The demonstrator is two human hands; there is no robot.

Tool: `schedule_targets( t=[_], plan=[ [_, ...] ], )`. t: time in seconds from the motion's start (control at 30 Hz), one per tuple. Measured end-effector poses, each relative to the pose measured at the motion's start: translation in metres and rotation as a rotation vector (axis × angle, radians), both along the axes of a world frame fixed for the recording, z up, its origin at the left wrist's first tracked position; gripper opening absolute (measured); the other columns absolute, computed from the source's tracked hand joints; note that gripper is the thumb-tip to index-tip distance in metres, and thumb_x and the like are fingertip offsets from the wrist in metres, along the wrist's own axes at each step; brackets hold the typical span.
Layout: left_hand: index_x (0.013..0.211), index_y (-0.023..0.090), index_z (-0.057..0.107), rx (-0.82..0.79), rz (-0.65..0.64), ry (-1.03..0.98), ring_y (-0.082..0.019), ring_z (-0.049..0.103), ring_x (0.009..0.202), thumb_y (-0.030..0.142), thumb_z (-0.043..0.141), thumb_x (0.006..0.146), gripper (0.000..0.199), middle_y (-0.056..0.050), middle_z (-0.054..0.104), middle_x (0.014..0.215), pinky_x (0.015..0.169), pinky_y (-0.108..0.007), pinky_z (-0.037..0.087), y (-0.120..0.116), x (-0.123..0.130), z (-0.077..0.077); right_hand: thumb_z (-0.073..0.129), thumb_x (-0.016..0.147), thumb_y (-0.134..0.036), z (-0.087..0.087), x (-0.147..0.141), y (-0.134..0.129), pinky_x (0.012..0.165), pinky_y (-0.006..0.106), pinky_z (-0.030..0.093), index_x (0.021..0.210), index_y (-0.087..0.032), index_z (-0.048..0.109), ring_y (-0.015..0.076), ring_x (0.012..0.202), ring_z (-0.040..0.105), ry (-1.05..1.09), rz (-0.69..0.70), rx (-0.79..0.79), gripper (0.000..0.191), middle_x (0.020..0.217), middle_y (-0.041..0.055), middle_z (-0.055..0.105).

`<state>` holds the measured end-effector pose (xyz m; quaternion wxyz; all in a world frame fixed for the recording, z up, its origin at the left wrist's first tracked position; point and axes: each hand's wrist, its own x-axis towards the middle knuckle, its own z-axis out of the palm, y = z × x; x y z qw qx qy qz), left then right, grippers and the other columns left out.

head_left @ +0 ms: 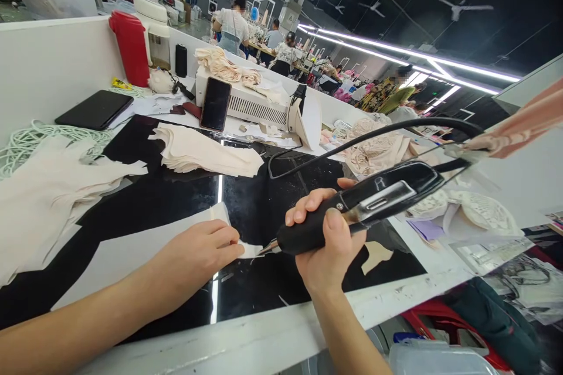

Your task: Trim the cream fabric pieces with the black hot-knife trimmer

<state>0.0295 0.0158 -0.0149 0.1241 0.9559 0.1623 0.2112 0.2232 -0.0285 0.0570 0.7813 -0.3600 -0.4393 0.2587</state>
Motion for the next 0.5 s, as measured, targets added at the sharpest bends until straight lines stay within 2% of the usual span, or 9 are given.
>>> schedule_targets(
  t=[0.13,0.27,0.37,0.5],
  plan=[
    [0.114,0.021,0.067,-0.022,0.000,-0.002,-0.024,0.064,0.101,-0.009,0.056,0.088,0.042,-0.004,0.068,0.109,0.090,-0.037,0.055,0.001,-0.002,-0.009,0.071,0.091,-0.026,-0.003,-0.001,0.002,0.054,0.027,0.057,0.117,-0.030,0.054,0.0103,0.057,0.061,-0.004,0.005,0.017,0.032,0.080,-0.0073,0.063],
    [0.112,0.025,0.068,-0.037,-0.012,-0.079,-0.020,0.068,0.098,-0.008,0.046,0.089,0.046,-0.002,0.069,0.105,0.089,-0.032,0.057,0.008,-0.006,-0.015,0.075,0.091,-0.028,-0.010,-0.001,0.007,0.057,0.026,0.055,0.120,-0.031,0.051,0.0095,0.059,0.062,0.022,0.033,0.006,0.038,0.084,-0.0071,0.064],
    [0.118,0.030,0.070,-0.012,-0.035,-0.168,-0.017,0.072,0.096,0.002,0.045,0.095,0.043,0.000,0.073,0.109,0.090,-0.025,0.058,0.017,-0.009,-0.017,0.077,0.089,-0.032,-0.014,0.001,0.012,0.056,0.026,0.055,0.119,-0.029,0.049,0.0090,0.057,0.061,0.033,0.036,-0.003,0.041,0.085,-0.0069,0.063],
    [0.119,0.036,0.073,-0.003,0.023,-0.171,-0.015,0.074,0.105,0.014,0.053,0.098,0.036,0.005,0.075,0.118,0.100,-0.021,0.057,0.031,-0.016,-0.028,0.078,0.087,-0.035,-0.014,0.008,0.021,0.055,0.026,0.056,0.114,-0.027,0.050,0.0086,0.056,0.059,0.029,0.008,-0.021,0.040,0.084,-0.0066,0.062]
  ],
)
